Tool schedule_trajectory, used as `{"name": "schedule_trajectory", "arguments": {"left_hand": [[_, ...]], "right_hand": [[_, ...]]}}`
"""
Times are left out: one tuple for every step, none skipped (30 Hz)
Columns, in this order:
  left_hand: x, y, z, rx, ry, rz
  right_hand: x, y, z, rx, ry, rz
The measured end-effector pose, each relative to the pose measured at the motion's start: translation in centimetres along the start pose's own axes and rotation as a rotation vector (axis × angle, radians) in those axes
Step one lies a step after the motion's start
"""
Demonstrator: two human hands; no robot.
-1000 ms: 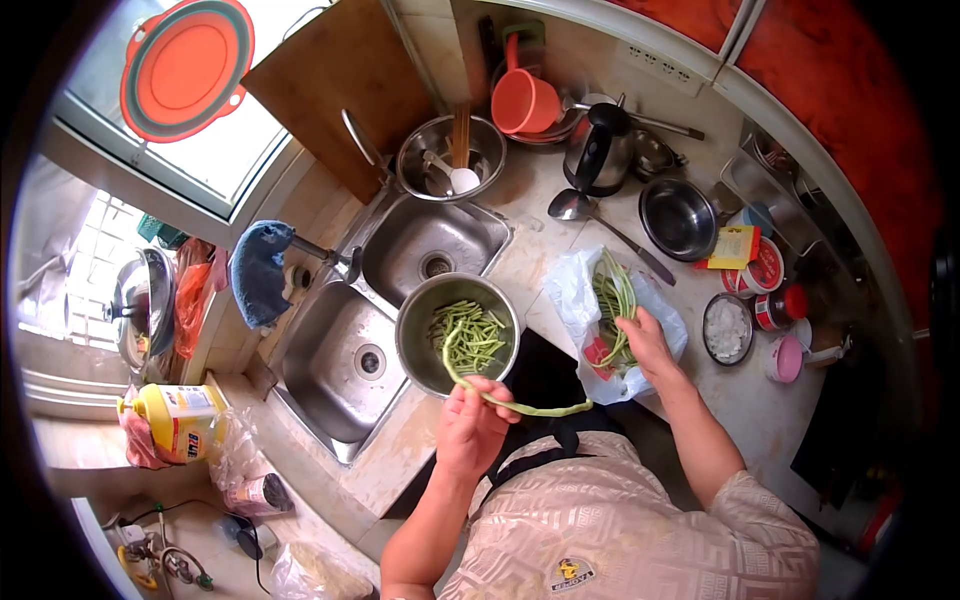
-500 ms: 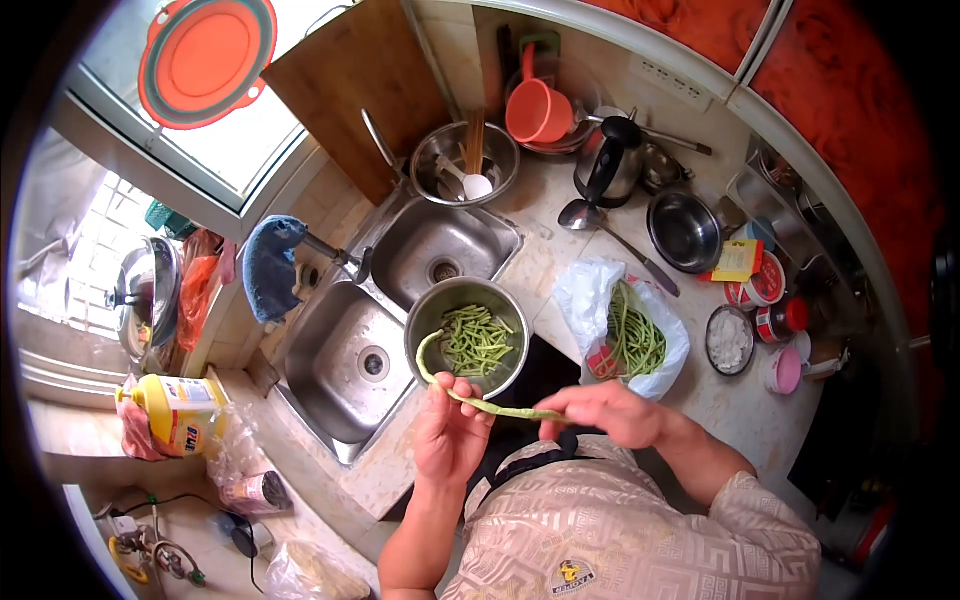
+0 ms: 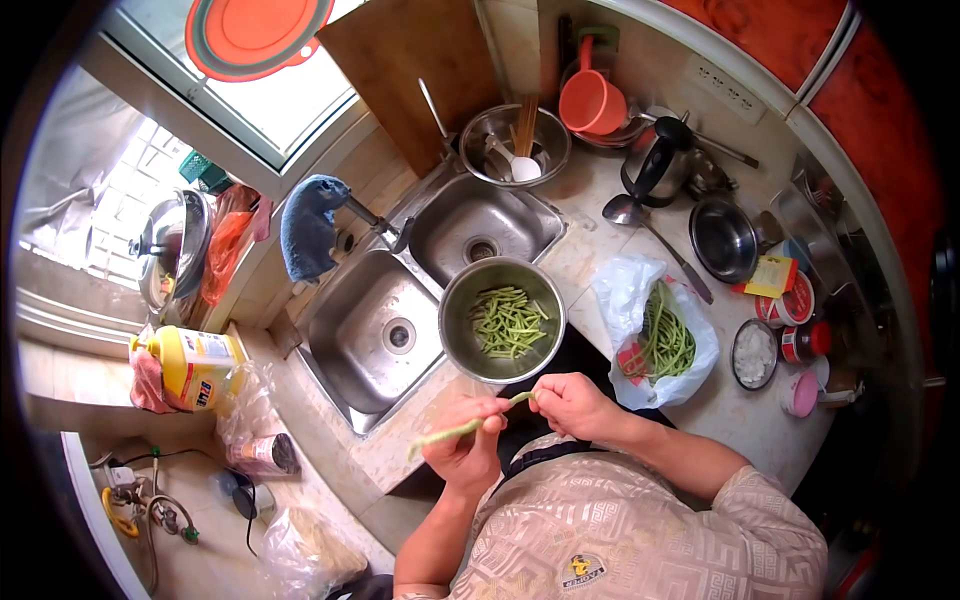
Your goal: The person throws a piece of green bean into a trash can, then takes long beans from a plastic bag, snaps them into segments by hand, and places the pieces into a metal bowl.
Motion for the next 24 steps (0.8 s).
{"name": "schedule_trajectory", "arguments": {"left_hand": [[0.4, 0.0, -0.2, -0.014, 0.01, -0.022], [0.8, 0.0, -0.5, -0.027, 0.019, -0.043], [1.2, -0.2, -0.7, -0.038, 0.026, -0.065], [1.4, -0.6, -0.8, -0.078, 0.034, -0.07], [1.5, -0.4, -2.0, -0.166, 0.03, -0.092], [1.6, 0.2, -3.6, -0.254, 0.027, -0.111], [1.8, 0.7, -5.3, -0.344, 0.026, -0.13], [2.2, 1.4, -6.1, -0.345, 0.03, -0.154], [2.6, 2.3, -6.2, -0.246, -0.025, -0.161], [3.5, 2.8, -5.5, -0.16, -0.048, -0.197], [4.3, 3.3, -4.7, -0.074, -0.076, -0.229], [5.2, 3.2, -3.3, 0.045, -0.119, -0.239], [5.7, 3.1, -2.2, 0.143, -0.198, -0.255], [5.9, 2.9, -1.1, 0.244, -0.274, -0.269], [5.9, 2.7, -0.3, 0.346, -0.348, -0.282], [6.0, 2.3, 0.2, 0.414, -0.399, -0.351], [5.9, 2.0, 0.4, 0.453, -0.423, -0.364], [6.0, 1.8, 0.7, 0.49, -0.447, -0.378], [6.0, 1.6, 1.0, 0.528, -0.471, -0.393], [6.0, 1.5, 1.2, 0.551, -0.461, -0.398], [6.0, 1.4, 1.5, 0.573, -0.452, -0.407], [6.1, 1.4, 1.7, 0.595, -0.44, -0.417], [5.9, 1.5, 1.6, 0.579, -0.418, -0.387], [5.5, 1.6, 1.5, 0.562, -0.396, -0.355]], "right_hand": [[-0.2, 0.2, 0.3, 0.044, -0.038, -0.022], [-0.3, -0.1, 1.8, 0.097, -0.159, -0.067], [-0.1, 0.2, 3.0, 0.345, -0.311, -0.149], [-0.3, 0.7, 3.2, 0.595, -0.464, -0.23], [-0.8, 0.9, 2.9, 0.849, -0.615, -0.31], [-1.4, 1.6, 1.7, 0.882, -0.771, -0.288], [-0.7, 2.7, -1.0, 0.601, -0.554, -0.16], [-1.0, 2.4, -1.5, 0.325, -0.341, -0.032], [-1.6, 1.9, -2.4, 0.046, -0.133, 0.097], [-1.3, 1.9, -1.6, -0.028, 0.172, 0.107], [-0.7, 1.8, -0.3, -0.13, 0.513, 0.115], [-0.2, 1.6, 1.5, -0.147, 0.72, 0.112], [0.2, 1.6, 2.7, -0.164, 0.933, 0.106], [0.1, 1.6, 3.6, -0.172, 1.007, 0.181], [0.2, 1.5, 4.2, -0.166, 1.015, 0.175], [0.1, 1.1, 4.8, -0.16, 1.023, 0.168], [-0.2, 0.7, 5.5, -0.154, 1.029, 0.163], [-0.7, 0.4, 5.8, -0.145, 1.02, 0.191], [-0.9, 0.3, 5.8, -0.161, 1.026, 0.176], [-1.2, 0.2, 5.6, -0.179, 1.029, 0.16], [-1.5, 0.1, 5.4, -0.197, 1.03, 0.145], [-1.7, 0.1, 5.1, -0.204, 1.022, 0.117], [-1.8, 0.0, 4.9, -0.211, 0.994, 0.085], [-2.0, -0.1, 4.8, -0.216, 0.966, 0.054]]}}
Point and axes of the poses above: each hand's wrist, its own y-axis towards the middle knuckle, its own x-axis out of the back of the hand, z = x × y, the point moved 9 cm from there along y, towards the middle knuckle, and after that the axes turned 14 degrees about -z, right-handed, at the moved point
